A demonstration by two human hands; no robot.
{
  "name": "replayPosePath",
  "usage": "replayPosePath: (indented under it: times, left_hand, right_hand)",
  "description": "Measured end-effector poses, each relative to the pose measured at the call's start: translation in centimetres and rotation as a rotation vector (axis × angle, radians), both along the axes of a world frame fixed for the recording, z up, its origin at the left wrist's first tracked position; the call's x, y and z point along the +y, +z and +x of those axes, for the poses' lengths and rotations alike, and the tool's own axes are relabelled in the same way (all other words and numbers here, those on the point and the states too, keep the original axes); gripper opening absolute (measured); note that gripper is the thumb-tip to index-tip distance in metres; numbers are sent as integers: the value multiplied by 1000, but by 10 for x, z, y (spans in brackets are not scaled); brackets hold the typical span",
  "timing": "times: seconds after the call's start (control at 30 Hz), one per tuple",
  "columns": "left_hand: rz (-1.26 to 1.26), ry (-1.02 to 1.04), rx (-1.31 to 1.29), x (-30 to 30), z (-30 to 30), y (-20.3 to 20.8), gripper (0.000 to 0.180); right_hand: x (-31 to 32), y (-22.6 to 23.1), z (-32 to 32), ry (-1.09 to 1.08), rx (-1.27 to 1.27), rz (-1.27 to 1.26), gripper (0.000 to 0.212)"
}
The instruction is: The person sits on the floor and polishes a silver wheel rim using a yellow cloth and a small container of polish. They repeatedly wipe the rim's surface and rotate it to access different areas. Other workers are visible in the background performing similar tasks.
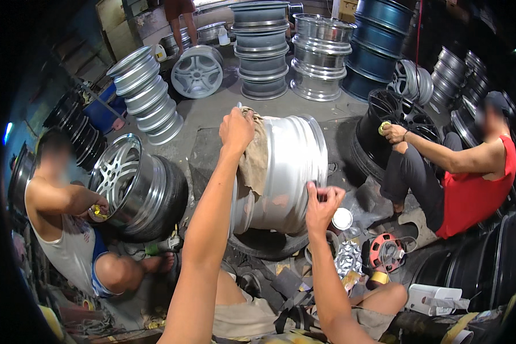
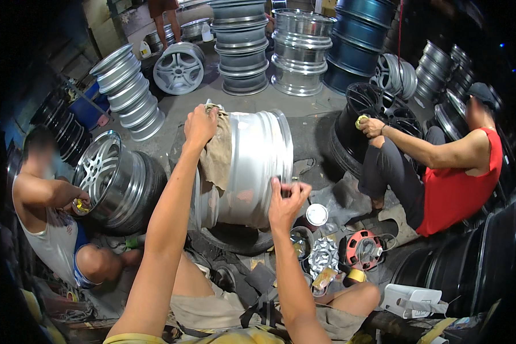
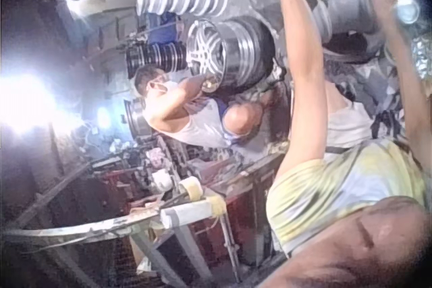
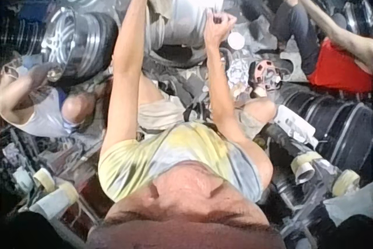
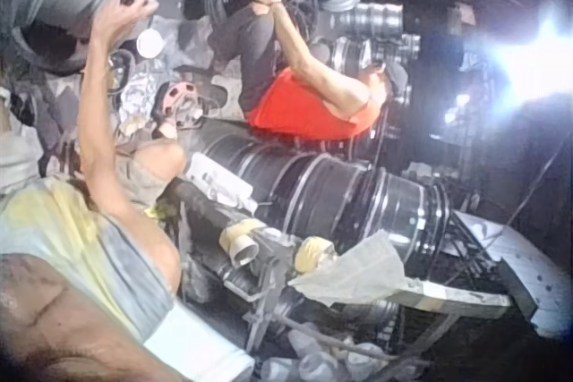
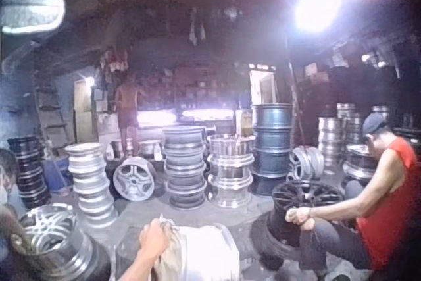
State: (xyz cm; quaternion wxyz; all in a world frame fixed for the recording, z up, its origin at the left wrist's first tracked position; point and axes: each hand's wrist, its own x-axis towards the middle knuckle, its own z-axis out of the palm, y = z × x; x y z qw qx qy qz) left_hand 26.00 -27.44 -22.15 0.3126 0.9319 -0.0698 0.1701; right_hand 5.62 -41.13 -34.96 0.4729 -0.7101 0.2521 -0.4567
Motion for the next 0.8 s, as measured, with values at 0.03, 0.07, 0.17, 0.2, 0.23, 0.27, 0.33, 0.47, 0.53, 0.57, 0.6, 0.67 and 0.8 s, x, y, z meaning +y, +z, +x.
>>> replayPosePath:
  times: [0.03, 0.07, 0.17, 0.2, 0.23, 0.27, 0.33, 0.47, 0.53, 0.57, 0.6, 0.67, 0.8]
  left_hand:
    - [-4, -5, 8, 0, 2, 2, 40]
    - [-7, -10, 17, 0, 3, 3, 41]
    - [8, 20, -16, 2, 2, 1, 37]
    - [-4, 17, -27, 2, 3, 4, 37]
    - [-14, 5, -24, -1, -2, 2, 37]
    - [-24, -7, -22, -1, -5, -1, 36]
    - [-23, -17, -17, 2, 3, -3, 39]
    - [-31, -16, 10, 0, -2, 4, 38]
    - [-31, 2, 26, 0, -6, 2, 38]
    - [-25, -23, -5, 1, -4, -2, 39]
    - [-26, -13, 0, 2, -2, -4, 39]
    - [-31, -6, 0, -1, 0, 0, 39]
    - [-28, -4, -1, 5, 2, 1, 38]
  right_hand:
    - [-3, 11, 7, 5, -11, -17, 33]
    - [-3, 10, 7, -8, -5, -50, 33]
    - [-1, 2, 5, -29, 0, -107, 33]
    - [3, -4, -3, 3, -2, 66, 33]
    - [4, -6, -6, -21, 8, 51, 33]
    - [6, -6, -8, -44, 17, 37, 33]
    - [0, 9, 6, -8, -42, -12, 33]
    - [-8, 2, 7, 39, 0, -41, 33]
    - [-1, -2, -2, 38, -7, -9, 33]
    - [-2, -4, -1, 15, -4, -34, 33]
    - [-4, -5, 1, -7, -1, -60, 33]
    - [-8, 8, 10, 20, -28, 42, 33]
    - [-2, -6, 0, 10, 1, 25, 32]
